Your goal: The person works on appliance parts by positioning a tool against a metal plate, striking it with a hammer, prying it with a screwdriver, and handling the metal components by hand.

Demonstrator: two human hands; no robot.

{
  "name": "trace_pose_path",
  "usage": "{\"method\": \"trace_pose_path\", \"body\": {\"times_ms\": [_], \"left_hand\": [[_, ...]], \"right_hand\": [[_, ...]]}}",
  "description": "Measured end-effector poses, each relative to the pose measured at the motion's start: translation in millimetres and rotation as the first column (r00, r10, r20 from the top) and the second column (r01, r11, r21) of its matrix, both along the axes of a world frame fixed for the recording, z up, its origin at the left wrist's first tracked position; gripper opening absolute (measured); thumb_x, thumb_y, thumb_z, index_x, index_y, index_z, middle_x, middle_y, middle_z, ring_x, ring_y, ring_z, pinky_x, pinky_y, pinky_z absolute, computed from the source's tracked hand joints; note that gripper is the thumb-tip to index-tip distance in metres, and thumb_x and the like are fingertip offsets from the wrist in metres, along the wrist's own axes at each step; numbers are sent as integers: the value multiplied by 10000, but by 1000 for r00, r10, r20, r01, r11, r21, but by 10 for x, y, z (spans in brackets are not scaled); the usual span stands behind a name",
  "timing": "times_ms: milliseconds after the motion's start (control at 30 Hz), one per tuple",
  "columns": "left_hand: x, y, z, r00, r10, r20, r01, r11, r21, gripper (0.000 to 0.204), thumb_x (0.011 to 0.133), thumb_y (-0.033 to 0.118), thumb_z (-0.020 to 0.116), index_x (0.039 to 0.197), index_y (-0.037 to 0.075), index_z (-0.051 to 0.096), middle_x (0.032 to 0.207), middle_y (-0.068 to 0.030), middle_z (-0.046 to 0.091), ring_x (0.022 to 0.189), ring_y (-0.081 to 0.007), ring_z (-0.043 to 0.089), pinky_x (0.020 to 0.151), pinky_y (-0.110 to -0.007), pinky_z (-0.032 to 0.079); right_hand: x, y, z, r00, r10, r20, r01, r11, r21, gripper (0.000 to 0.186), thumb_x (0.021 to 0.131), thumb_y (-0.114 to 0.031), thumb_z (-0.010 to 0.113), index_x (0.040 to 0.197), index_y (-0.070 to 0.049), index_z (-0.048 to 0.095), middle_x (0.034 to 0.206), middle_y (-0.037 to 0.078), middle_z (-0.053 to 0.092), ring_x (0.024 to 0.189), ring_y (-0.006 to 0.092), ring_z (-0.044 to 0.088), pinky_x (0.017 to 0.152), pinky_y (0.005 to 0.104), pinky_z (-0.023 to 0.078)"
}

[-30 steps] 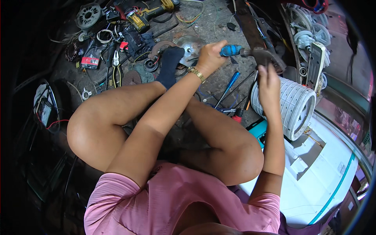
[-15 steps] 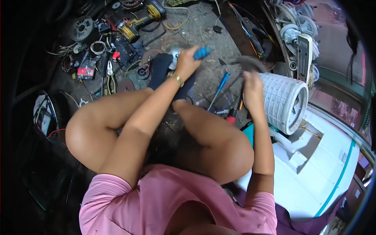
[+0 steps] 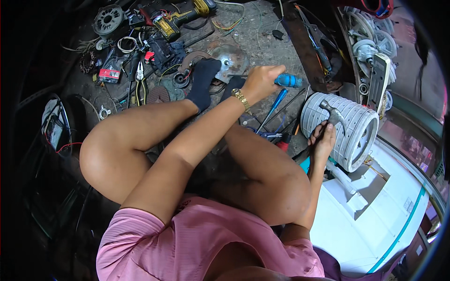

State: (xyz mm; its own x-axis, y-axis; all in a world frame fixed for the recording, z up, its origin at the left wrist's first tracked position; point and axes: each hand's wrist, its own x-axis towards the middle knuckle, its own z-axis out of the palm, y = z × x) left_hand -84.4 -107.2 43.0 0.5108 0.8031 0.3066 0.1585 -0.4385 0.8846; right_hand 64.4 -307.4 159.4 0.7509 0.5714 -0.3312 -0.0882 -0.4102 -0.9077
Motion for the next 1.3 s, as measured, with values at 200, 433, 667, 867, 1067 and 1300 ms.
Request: {"method": "trace_pose_path", "body": {"times_ms": [200, 433, 667, 867, 1067, 1300], "left_hand": [[-78, 52, -185, 998, -7, -68, 7, 1000, 3, 297, 697, 83, 758, 929, 99, 572, 803, -115, 680, 765, -364, 683, 626, -484, 524], [-63, 97, -219, 999, 24, -42, -23, 1000, 16, 288, 697, 76, 752, 915, 102, 566, 769, -118, 672, 731, -371, 676, 599, -490, 516], [-49, 98, -226, 999, 39, -9, -39, 999, 4, 269, 704, 89, 752, 901, 106, 569, 759, -119, 666, 726, -371, 676, 604, -487, 520], [-74, 140, -230, 997, 73, 14, -73, 997, -20, 283, 689, 107, 773, 904, 112, 589, 786, -119, 677, 750, -362, 684, 628, -470, 536], [-29, 19, -212, 999, 11, -31, -10, 1000, 19, 305, 683, 73, 767, 949, 80, 619, 798, -153, 671, 752, -375, 671, 627, -452, 510], [-120, 79, -248, 995, 76, -67, -74, 997, 30, 310, 684, 131, 790, 944, 120, 623, 809, -120, 687, 781, -361, 681, 640, -462, 529]], "right_hand": [[-19, 74, -110, 999, 26, -35, -26, 1000, 5, 326, 1061, -425, 466, 1038, -103, 511, 651, 3, 458, 443, 91, 382, 401, 254, 320], [-17, 155, -141, 997, 59, -59, -59, 998, -10, 319, 1064, -415, 461, 1037, -101, 510, 654, -3, 453, 450, 83, 376, 404, 252, 311], [-33, 211, -149, 995, 83, -52, -85, 996, -39, 322, 1065, -413, 459, 1046, -96, 512, 654, -6, 453, 452, 80, 370, 407, 246, 305], [9, 332, -62, 989, 137, -48, -139, 990, -34, 335, 1059, -427, 467, 1044, -97, 521, 646, -18, 447, 445, 63, 353, 398, 232, 287], [-66, 660, 138, 846, 368, 385, -322, 929, -182, 349, 1052, -357, 498, 1053, -15, 567, 725, 88, 554, 578, 157, 498, 536, 301, 400], [203, 637, 604, 373, 486, 790, -269, 872, -409, 439, 1054, -353, 467, 1155, 55, 595, 1031, 271, 629, 1024, 401, 593, 960, 419, 440]]}}
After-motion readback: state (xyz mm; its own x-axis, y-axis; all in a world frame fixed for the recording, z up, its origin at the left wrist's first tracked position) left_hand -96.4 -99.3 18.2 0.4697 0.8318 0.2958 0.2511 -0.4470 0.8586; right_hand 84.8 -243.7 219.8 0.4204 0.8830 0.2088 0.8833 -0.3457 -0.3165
